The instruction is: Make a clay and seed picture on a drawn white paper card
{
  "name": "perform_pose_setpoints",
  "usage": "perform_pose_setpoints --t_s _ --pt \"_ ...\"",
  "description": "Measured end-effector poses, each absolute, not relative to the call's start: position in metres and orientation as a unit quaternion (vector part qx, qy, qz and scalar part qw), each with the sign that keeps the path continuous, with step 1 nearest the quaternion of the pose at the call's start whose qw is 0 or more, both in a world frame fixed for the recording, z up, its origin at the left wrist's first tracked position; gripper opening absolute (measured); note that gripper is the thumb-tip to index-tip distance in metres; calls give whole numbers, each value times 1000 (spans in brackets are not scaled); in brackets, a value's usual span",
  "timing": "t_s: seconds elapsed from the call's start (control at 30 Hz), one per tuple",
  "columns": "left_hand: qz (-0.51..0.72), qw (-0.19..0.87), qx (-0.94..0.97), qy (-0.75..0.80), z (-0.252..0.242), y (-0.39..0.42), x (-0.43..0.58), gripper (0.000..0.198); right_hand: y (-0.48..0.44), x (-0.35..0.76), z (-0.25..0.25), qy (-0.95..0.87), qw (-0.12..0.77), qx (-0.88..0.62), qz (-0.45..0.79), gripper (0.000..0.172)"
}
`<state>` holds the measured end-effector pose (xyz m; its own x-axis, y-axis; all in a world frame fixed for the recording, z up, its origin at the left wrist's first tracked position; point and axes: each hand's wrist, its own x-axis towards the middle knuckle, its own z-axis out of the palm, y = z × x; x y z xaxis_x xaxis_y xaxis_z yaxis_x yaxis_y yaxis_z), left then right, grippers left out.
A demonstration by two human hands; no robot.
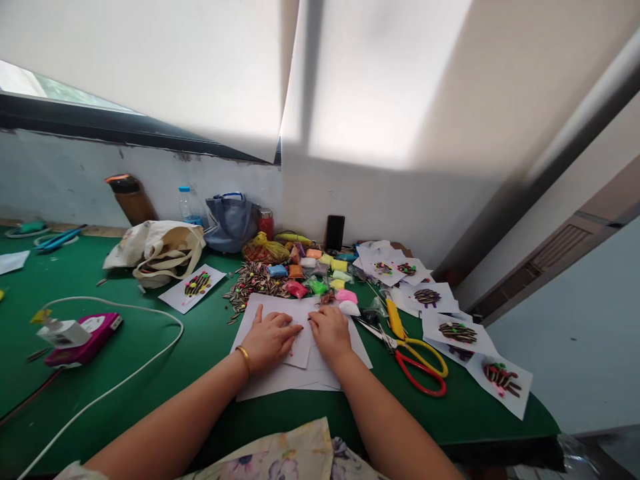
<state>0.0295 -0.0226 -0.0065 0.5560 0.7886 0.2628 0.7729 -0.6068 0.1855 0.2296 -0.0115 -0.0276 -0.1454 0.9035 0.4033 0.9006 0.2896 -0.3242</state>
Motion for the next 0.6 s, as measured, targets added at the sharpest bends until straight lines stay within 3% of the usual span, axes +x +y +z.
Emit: perform_pose_setpoints --t_s 0.27,0.6 --pt "168 69 867 464 -5 -18 27 31 -10 227 -22 -756 289 -587 27 8" --pt "171 67 863 470 -7 -17 26 29 -29 218 -24 -780 350 -508 103 18"
